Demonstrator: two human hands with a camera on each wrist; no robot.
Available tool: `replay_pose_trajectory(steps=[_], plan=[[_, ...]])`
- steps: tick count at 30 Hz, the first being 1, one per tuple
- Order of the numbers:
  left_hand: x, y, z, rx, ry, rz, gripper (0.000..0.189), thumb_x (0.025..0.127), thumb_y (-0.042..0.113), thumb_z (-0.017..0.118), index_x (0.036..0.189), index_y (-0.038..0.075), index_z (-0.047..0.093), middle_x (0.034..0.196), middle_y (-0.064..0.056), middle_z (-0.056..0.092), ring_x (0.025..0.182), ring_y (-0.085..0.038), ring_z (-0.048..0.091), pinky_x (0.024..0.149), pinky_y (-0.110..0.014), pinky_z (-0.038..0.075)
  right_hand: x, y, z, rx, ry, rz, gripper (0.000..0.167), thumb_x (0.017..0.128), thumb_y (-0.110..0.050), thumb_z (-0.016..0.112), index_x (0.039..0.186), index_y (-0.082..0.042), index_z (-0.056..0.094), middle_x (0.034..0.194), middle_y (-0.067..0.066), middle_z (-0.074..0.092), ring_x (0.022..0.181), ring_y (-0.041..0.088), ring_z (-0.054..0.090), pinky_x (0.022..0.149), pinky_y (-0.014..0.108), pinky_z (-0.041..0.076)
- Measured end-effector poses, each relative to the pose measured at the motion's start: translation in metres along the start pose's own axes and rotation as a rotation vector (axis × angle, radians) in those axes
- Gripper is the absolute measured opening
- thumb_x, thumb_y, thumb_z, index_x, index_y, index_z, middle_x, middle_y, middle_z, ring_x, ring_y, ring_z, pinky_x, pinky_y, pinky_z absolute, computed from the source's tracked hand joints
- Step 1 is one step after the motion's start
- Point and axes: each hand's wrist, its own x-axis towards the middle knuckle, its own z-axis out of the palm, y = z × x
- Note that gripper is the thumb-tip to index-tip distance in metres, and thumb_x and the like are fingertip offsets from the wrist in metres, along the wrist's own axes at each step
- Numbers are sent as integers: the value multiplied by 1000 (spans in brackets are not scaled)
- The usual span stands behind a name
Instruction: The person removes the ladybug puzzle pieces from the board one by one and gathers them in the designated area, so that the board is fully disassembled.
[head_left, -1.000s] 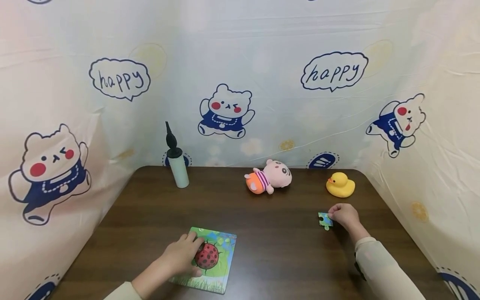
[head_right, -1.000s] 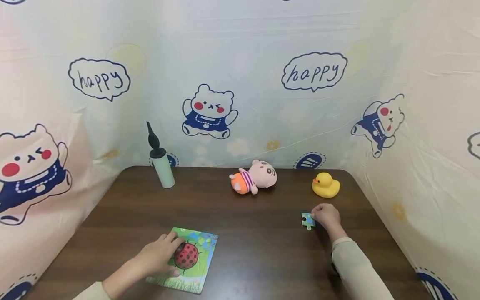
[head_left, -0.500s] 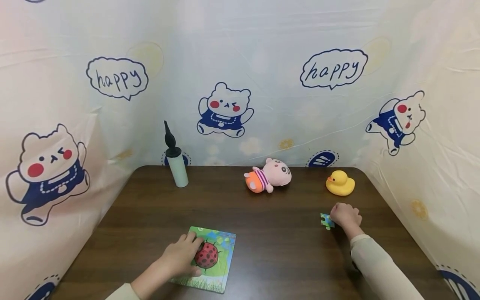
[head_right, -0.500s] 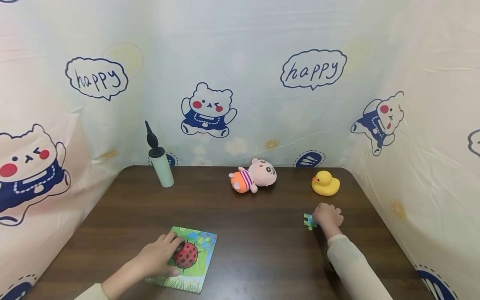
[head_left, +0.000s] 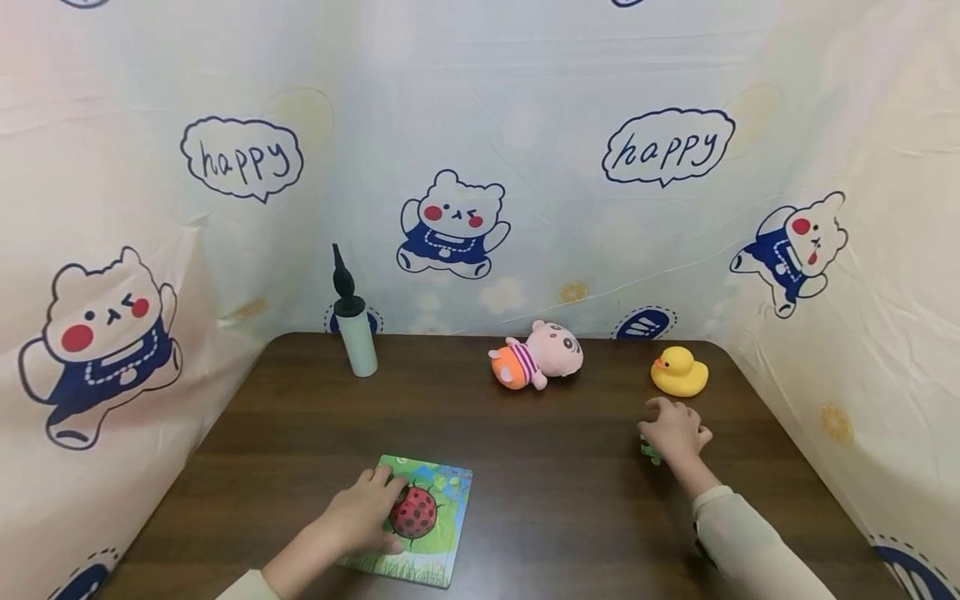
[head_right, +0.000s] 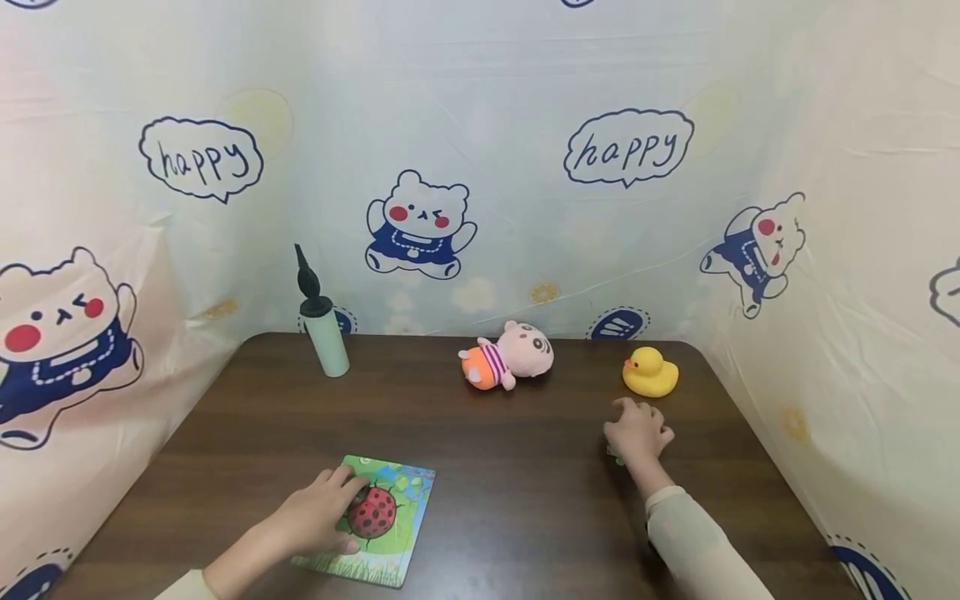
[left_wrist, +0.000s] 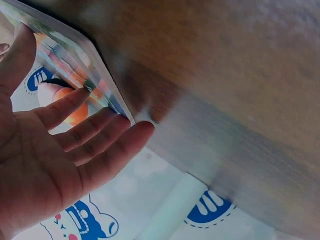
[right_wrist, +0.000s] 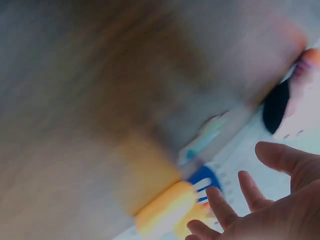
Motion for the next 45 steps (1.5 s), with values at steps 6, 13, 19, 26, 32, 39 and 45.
replay_pose_trajectory(steps=[6,13,19,26,32,39,45], plan=[[-3,-5,0,13,20,53,81,68,43,82,130,3,51,124,-17,45,113,-36,45,64,-45,49,-19,-44,0,125,40,-56,42,85,-21,63,123,-6,56,127,26,50,118,49,35,86,62,18],[-3,-4,5,62,101,38,80,66,48,82,126,2,54,116,-15,49,108,-35,49,65,-47,50,-44,-89,11,186,-58,-214,25,85,-20,65,109,-10,66,110,12,66,104,34,57,86,54,28],[8,-2,10,107,115,37,82,67,53,79,127,2,54,116,-14,49,108,-32,48,69,-48,49,-57,-104,25,247,-160,-248,15,85,-12,66,99,-8,68,93,3,67,86,20,59,78,40,48],[15,-4,7,108,112,11,82,69,53,78,129,2,53,121,-16,48,111,-34,47,76,-52,48,-63,-130,48,282,-165,-318,10,83,-10,69,93,-10,70,86,-2,67,81,15,58,77,36,48],[15,-6,5,95,116,5,81,70,52,77,129,2,53,122,-17,48,112,-35,47,79,-53,47,-74,-167,66,269,-188,-449,7,82,-10,68,88,-12,70,84,-3,66,78,13,58,72,33,48],[16,-5,3,100,111,-1,81,69,52,78,128,2,54,121,-16,49,111,-34,47,79,-53,46,-79,-198,85,151,-185,-534,6,83,-15,68,89,-15,70,86,-2,65,79,14,60,72,34,47],[17,-4,3,107,100,-12,81,70,52,78,129,2,53,123,-16,49,112,-34,46,82,-54,45,-82,-210,96,109,-228,-512,6,83,-17,69,88,-16,71,85,-2,63,76,14,57,68,33,47]])
